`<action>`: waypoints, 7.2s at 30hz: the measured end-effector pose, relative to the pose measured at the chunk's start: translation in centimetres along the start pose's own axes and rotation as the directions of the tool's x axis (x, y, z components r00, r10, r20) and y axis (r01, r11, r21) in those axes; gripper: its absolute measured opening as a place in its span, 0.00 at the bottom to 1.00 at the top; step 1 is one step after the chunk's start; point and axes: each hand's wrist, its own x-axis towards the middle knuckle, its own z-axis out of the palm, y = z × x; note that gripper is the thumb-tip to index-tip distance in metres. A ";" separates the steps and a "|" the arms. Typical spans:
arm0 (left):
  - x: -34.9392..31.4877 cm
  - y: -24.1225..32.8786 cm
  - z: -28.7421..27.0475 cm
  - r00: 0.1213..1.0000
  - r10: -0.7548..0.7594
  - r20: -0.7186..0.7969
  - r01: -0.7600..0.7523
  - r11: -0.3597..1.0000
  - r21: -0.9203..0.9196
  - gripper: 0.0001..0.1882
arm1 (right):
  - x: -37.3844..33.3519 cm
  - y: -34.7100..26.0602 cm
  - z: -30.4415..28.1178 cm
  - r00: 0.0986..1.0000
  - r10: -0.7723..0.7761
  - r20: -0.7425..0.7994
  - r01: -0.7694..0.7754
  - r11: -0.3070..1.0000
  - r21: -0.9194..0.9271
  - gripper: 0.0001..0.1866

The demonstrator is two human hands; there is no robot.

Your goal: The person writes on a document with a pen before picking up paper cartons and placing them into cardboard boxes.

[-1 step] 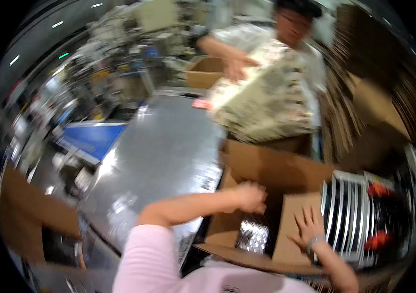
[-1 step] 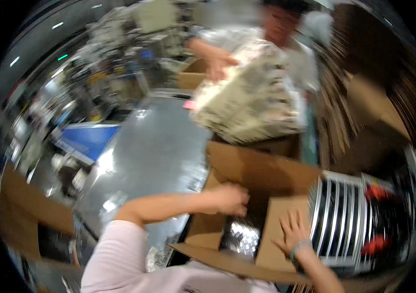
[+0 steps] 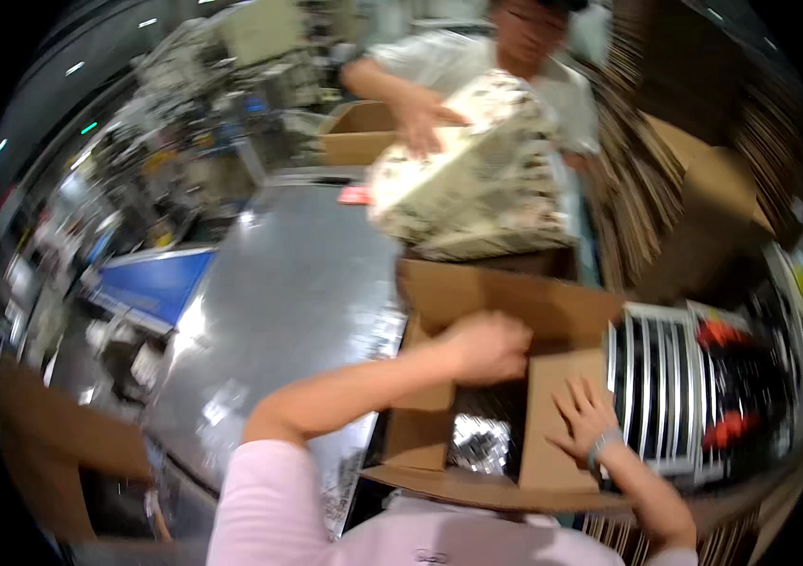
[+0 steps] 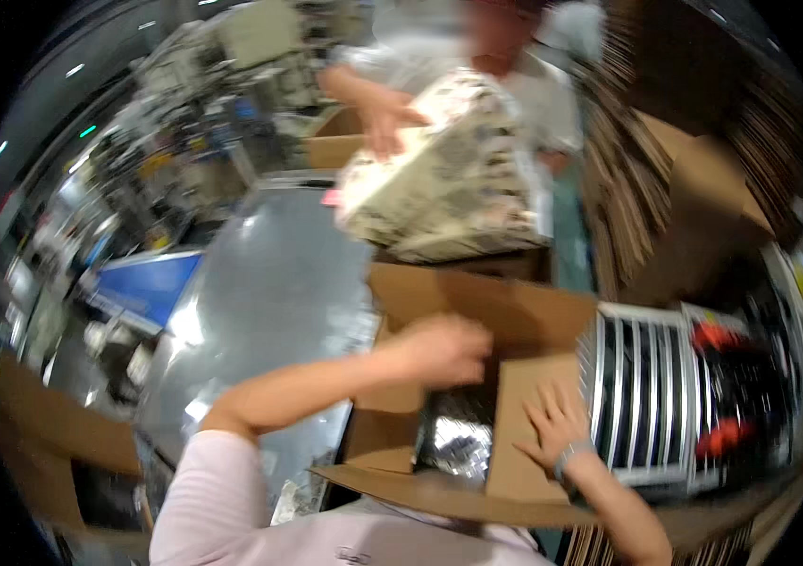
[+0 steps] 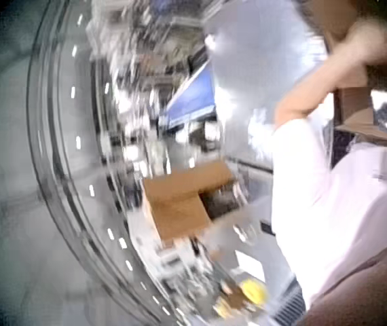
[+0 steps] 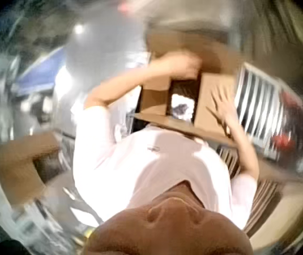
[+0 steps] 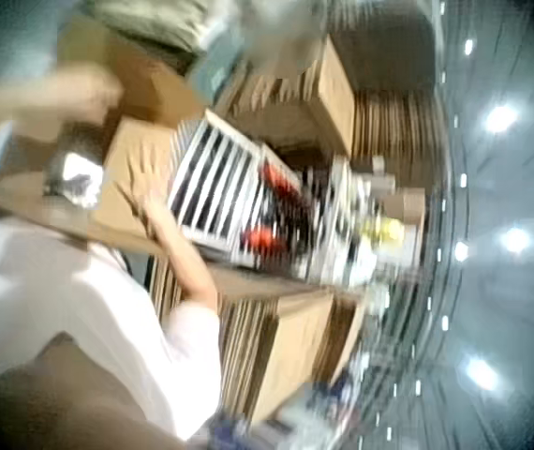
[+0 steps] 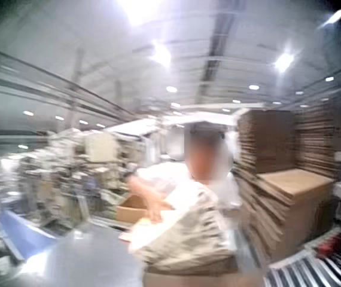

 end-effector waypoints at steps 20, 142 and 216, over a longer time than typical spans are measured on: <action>-5.3 -4.3 5.9 0.431 -0.820 -0.376 0.632 0.572 -0.524 0.14 | -0.2 9.0 -1.8 0.983 0.161 -0.085 -0.153 0.983 0.099 0.33; -32.0 14.2 18.5 0.290 -0.867 -0.406 0.950 0.210 0.231 0.34 | 4.1 9.8 5.4 0.901 0.376 -0.216 -0.130 0.709 0.693 0.39; -4.7 -0.5 30.0 0.239 0.097 0.966 0.209 0.967 -0.148 0.29 | 4.6 5.9 4.6 0.773 0.634 0.025 -0.144 0.136 0.980 0.28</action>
